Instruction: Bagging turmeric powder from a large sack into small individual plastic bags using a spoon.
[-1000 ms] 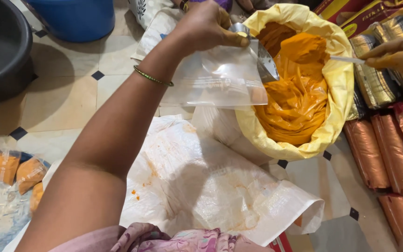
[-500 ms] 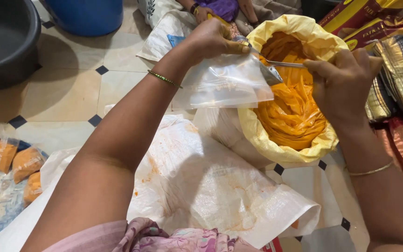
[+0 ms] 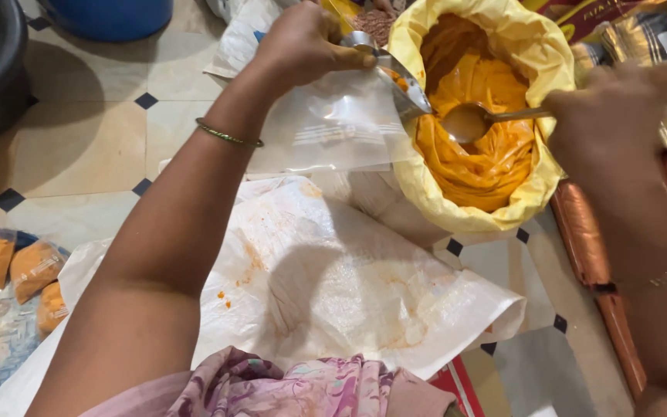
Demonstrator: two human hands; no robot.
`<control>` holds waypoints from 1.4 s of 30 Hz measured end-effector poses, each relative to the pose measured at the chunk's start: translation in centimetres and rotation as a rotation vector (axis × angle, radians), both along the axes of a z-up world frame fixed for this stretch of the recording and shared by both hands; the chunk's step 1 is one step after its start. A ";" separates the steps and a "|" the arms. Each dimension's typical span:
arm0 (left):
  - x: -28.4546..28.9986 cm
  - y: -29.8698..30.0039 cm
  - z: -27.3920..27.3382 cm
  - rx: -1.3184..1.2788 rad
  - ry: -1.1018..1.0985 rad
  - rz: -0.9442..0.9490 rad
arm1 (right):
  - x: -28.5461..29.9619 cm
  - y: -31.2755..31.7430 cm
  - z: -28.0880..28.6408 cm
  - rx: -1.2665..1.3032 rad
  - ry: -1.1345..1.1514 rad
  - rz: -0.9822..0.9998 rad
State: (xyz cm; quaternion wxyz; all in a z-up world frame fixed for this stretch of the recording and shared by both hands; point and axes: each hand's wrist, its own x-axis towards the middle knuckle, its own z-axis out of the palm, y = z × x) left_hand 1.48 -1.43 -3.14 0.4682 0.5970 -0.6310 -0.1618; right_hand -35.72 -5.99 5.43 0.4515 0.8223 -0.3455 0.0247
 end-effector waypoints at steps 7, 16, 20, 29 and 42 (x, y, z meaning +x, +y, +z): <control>1.7 2.8 -0.8 0.007 0.034 0.014 | 5.6 0.3 -3.5 -0.119 0.497 -0.375; 2.9 4.3 -1.4 -0.002 0.026 0.034 | 3.7 -6.5 -5.2 0.113 0.427 -0.383; 2.9 4.2 -1.7 0.048 -0.029 0.055 | 3.6 -6.7 -2.9 0.140 0.419 -0.398; 1.9 3.6 -0.4 0.041 -0.030 0.045 | 3.1 -11.6 -7.2 0.432 0.156 -0.473; 1.3 2.9 3.5 -0.034 0.003 -0.042 | -3.6 -14.3 -8.2 0.739 -0.375 -0.441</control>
